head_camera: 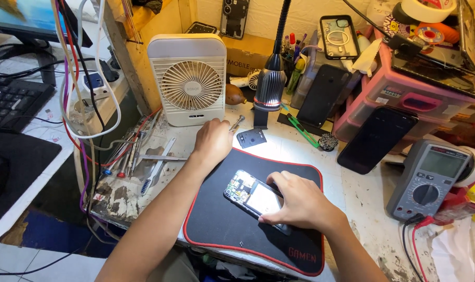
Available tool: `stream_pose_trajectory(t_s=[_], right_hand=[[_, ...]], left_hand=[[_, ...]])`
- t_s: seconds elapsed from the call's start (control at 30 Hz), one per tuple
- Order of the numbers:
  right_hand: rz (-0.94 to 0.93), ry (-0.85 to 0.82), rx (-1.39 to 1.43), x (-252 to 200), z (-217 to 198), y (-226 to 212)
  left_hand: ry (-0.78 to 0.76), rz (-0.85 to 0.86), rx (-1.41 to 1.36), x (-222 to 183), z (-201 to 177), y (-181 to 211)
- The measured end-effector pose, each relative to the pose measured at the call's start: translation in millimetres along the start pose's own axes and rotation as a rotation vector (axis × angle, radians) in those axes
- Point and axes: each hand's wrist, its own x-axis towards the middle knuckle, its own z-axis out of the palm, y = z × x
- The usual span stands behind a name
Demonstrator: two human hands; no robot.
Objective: Disassembling and reassembling internal components of a mobile phone using a screwdriver and manual manipulation.
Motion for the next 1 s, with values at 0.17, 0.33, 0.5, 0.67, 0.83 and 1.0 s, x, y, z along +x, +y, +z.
stream_pose_trajectory(t_s=[0.17, 0.33, 0.5, 0.67, 0.83, 1.0], right_hand=[[0.047, -0.064, 0.041, -3, -2, -2], [0.075, -0.097, 0.046, -3, -4, -5], [0.080, -0.132, 0.006, -5, -7, -5], [0.089, -0.158, 0.041, -2, -5, -1], [-0.071, -0.112, 0.201, 10, 8, 31], [-0.148, -0.032, 0.653, 18, 9, 52]], left_hand=[[-0.001, -0.013, 0.082, -6, -10, 8], [-0.027, -0.043, 0.080, -6, -9, 6], [0.298, 0.074, 0.176, -11, -3, 15], [0.382, 0.365, 0.000, 3, 14, 15], [0.395, 0.639, -0.216, 1, 13, 32], [0.382, 0.600, -0.349, 8, 26, 22]])
